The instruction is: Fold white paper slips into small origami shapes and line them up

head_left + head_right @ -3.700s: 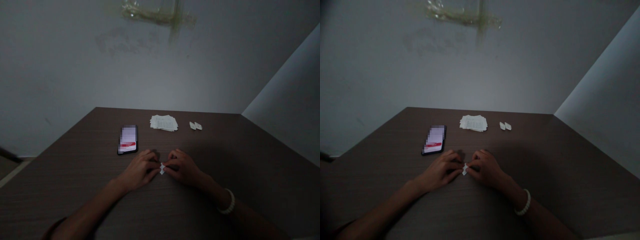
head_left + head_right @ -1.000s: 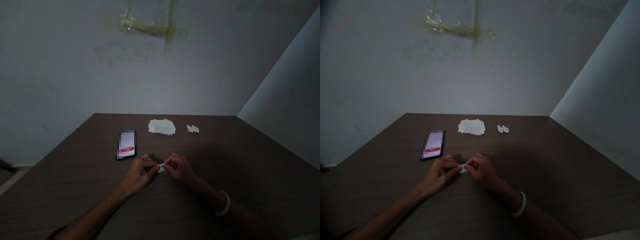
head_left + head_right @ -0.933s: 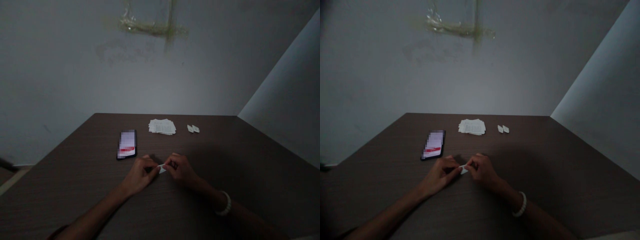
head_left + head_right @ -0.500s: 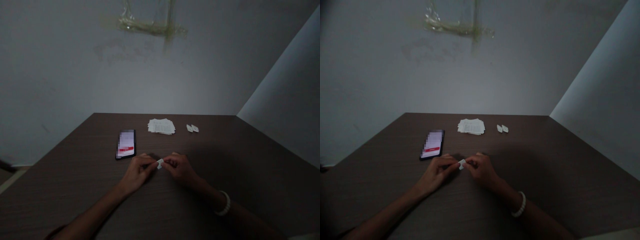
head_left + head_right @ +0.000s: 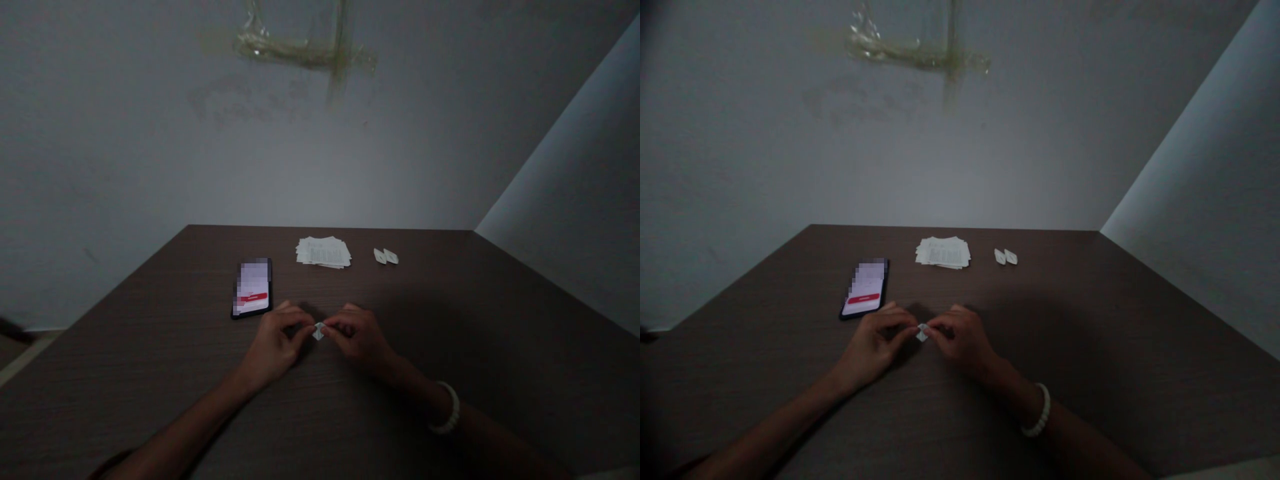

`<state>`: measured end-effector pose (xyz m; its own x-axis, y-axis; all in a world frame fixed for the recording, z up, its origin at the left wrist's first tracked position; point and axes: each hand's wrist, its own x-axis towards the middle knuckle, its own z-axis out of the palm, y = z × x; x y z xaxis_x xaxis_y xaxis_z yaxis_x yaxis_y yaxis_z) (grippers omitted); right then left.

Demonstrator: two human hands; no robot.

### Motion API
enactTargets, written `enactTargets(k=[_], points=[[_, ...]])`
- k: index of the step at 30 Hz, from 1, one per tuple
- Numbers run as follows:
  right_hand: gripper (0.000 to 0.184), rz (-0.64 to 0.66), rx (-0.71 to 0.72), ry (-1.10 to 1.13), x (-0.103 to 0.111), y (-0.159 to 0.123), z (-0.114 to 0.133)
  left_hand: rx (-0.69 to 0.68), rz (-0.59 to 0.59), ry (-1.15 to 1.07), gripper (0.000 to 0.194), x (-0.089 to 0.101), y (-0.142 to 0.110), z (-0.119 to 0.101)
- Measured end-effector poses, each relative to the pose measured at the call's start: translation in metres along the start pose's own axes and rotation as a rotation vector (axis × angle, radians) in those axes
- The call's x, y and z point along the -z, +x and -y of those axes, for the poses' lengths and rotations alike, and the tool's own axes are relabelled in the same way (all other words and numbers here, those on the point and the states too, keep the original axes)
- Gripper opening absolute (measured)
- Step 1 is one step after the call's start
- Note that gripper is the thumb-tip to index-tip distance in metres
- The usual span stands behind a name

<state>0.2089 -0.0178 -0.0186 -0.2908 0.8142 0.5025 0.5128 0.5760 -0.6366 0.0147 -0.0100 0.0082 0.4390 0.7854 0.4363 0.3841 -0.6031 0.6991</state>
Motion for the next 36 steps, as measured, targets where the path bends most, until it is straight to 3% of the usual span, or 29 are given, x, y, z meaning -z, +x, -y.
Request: enactTargets(k=[5,10,14,21,25,36], points=[[0.006,-0.048,-0.012,0.023,0.0005,0.0008,0.0016,0.008,0.006,-0.013,0.018,-0.0013,-0.0003,0.0026],[0.009,-0.035,0.111,-0.027,0.0008,0.0006,-0.001,-0.131,0.007,0.067,0.013,-0.0035,-0.0033,0.0023],[0.008,-0.032,0.123,-0.015,-0.0009,0.0005,-0.0019,-0.196,-0.011,0.066,0.015,-0.003,-0.0046,0.0015],[0.001,-0.004,-0.008,0.007,-0.0015,0.0008,0.0005,-0.048,-0.048,-0.062,0.016,0.0029,-0.0007,-0.0043],[0.008,0.038,0.061,-0.038,0.0009,0.0021,0.0017,0.003,-0.005,-0.109,0.017,0.0022,-0.0007,-0.0043],[0.006,0.072,0.088,0.001,0.005,0.0023,0.0051,-0.052,0.001,-0.002,0.016,0.0002,-0.0011,-0.0034]])
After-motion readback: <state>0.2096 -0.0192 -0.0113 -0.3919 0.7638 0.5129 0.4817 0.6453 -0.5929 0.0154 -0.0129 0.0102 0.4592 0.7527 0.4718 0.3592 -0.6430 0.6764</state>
